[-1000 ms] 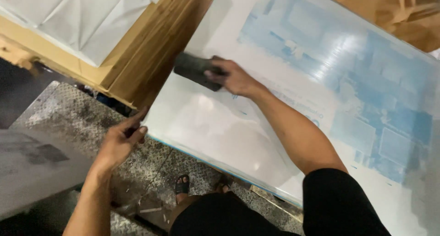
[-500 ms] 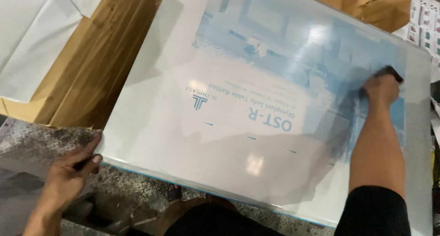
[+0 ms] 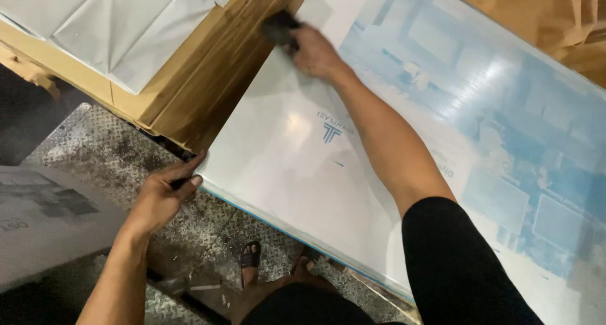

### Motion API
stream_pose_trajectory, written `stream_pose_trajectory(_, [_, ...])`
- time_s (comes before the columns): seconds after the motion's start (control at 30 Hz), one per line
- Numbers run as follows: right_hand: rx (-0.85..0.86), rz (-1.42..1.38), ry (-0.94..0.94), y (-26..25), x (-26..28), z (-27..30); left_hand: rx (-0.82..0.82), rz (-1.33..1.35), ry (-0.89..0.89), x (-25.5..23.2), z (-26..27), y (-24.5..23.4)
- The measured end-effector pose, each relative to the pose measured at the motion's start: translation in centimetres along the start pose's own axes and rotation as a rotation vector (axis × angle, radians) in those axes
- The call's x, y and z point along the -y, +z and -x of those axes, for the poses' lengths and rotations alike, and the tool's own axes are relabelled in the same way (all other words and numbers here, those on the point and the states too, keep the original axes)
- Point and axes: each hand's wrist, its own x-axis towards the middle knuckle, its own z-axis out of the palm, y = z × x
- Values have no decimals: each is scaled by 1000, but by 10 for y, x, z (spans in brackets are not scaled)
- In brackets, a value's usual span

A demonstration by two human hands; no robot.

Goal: The recorder uses a sponge and liquid to clean and wipe down a large industrial printing plate.

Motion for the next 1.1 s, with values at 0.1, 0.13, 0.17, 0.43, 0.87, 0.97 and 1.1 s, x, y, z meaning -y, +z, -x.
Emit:
stream_pose_trajectory(0.1, [386, -288, -110, -53, 58, 70, 4, 27, -62, 8, -3, -1])
stream_pose_trajectory(0.13, [336, -458, -26, -62, 38, 93, -6, -14, -24, 11, -3, -4])
stream_pose_trajectory(0.17, [281, -626, 56, -71, 19, 116, -17, -53, 13, 15, -3, -6])
stream_pose_trajectory(0.43, [-577, 764, 675, -259, -352, 449, -10, -109, -26, 58, -24, -8])
stream_pose_trajectory(0.87, [-505, 484, 571, -172, -367, 131, -29, -158, -102, 3, -7, -3])
stream_pose_trajectory(0.97, [-359, 324, 100, -102, -253, 37, -21, -153, -20, 0, -4, -5])
stream_pose_trajectory(1.1, [-72, 214, -58, -42, -72, 35, -27, -122, 101, 6, -3, 0])
